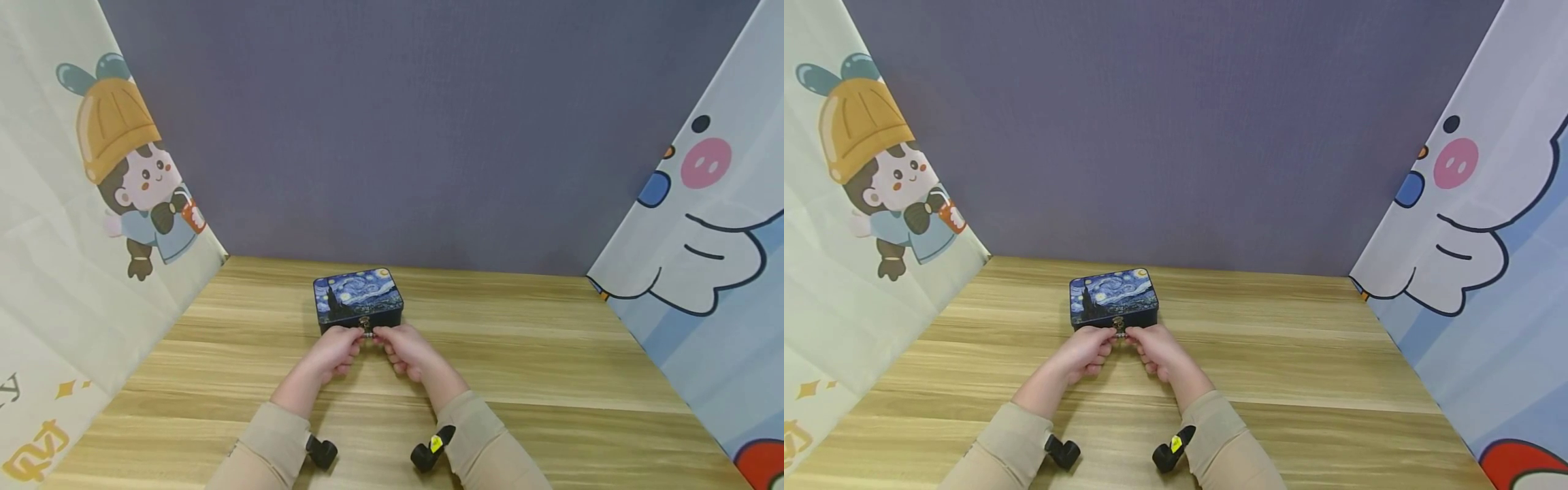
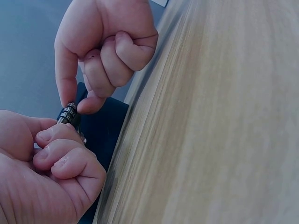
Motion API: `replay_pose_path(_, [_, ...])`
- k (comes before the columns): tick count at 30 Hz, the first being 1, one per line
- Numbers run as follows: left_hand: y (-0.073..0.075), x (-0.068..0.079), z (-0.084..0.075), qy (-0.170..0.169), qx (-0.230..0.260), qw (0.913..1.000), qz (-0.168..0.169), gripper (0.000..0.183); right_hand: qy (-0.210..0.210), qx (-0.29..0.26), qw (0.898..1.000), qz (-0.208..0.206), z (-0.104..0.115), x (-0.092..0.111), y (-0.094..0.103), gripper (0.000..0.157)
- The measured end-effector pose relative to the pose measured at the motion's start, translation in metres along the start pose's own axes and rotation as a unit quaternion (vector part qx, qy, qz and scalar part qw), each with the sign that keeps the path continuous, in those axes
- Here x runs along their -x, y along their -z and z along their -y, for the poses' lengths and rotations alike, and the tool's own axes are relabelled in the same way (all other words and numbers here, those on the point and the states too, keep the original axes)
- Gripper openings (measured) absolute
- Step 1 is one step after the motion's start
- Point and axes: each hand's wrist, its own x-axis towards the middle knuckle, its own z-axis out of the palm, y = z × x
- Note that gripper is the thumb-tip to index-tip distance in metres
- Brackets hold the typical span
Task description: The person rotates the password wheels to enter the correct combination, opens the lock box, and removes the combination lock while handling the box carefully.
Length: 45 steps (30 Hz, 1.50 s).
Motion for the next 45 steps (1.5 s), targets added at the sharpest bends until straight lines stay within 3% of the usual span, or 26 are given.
replay_pose_path(16, [0.000,0.001,-0.001,0.003,-0.004,1.0000,-0.002,0.032,-0.008,0.014,1.000,-0.018,-0.001,-0.002,0.006,0.039])
replay_pose_path(24, [-0.001,0.001,-0.002,0.002,-0.003,1.0000,0.000,0.030,0.009,0.010,0.999,-0.039,0.004,0.001,0.006,0.045])
replay_pose_path(34, [-0.001,0.000,-0.001,-0.001,-0.007,1.0000,0.001,0.031,0.027,0.024,0.998,-0.049,0.008,0.004,0.003,0.030])
replay_pose_path(45, [-0.001,0.001,0.000,0.001,-0.007,0.9999,0.007,0.030,0.022,-0.006,1.000,-0.012,0.004,0.003,0.002,0.026])
